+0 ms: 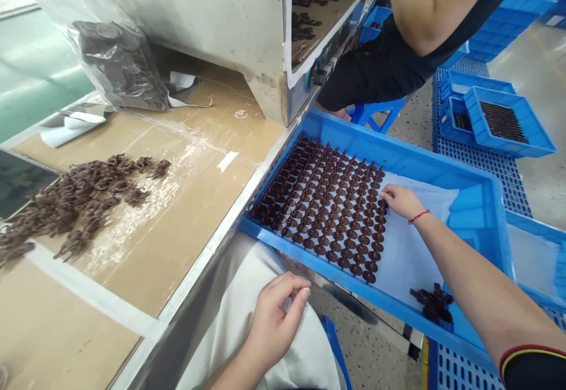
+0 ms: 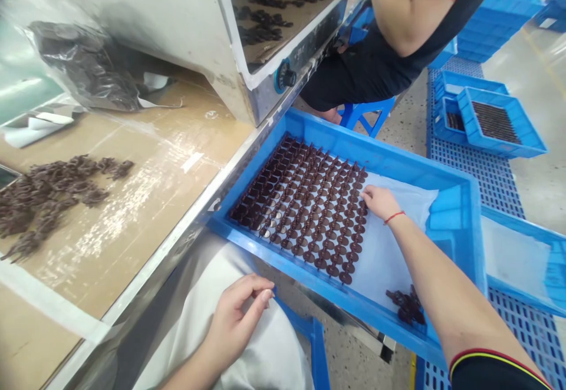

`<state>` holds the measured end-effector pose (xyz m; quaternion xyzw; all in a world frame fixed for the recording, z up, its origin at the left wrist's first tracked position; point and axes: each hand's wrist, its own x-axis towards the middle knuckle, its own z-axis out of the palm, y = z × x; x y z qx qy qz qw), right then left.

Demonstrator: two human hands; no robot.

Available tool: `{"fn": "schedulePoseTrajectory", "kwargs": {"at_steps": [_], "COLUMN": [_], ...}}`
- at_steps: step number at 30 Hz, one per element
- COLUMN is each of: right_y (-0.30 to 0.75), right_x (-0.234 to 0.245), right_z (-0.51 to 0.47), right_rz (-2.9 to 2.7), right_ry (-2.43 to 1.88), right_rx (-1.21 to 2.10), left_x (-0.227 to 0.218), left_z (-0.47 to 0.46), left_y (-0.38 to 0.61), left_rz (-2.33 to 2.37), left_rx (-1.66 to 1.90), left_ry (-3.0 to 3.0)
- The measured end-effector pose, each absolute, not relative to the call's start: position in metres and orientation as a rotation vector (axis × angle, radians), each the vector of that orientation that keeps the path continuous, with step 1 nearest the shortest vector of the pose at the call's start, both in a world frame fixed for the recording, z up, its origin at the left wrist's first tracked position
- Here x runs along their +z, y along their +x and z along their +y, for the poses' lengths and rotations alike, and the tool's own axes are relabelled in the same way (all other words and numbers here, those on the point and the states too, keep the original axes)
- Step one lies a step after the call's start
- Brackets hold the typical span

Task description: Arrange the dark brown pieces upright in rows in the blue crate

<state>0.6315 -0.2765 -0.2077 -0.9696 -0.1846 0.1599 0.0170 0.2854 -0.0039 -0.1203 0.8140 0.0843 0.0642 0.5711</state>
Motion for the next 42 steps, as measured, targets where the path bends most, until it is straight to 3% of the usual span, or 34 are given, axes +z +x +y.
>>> {"fn": "schedulePoseTrajectory", "kwargs": {"at_steps": [6, 14, 21, 25, 34, 42], "right_y": [0.622, 0.529, 0.47, 0.48, 0.538, 0.547], "right_x": [-0.184, -0.148, -0.167, -0.175, -0.201, -0.198], "right_z": [-0.3, -0.375, -0.377, -0.372, -0.368, -0.375], "right_rz": [-0.426, -0.623, -0.619, -0.597, -0.283, -0.287], "right_ry": [-3.102, -2.956, -2.905, -2.851, -2.962, -3.012], "right_rx": [0.451, 1.217, 1.373, 1.278, 0.649, 0.474], "left_x": [-0.121, -0.126, -0.124, -0.123, -0.125, -0.125], "left_z": [-0.003, -0.003, -0.005, -0.005, -0.002, -0.003], "left_y": [0.287, 0.292, 0.292, 0.29, 0.29, 0.291], "left_rz": [0.19, 0.135, 0.154, 0.155, 0.157, 0.155], "left_rx": [0.161, 0.18, 0.168, 0.182, 0.183, 0.159], "left_ry": [1.899, 1.901, 1.915, 1.909, 1.905, 1.909]}}
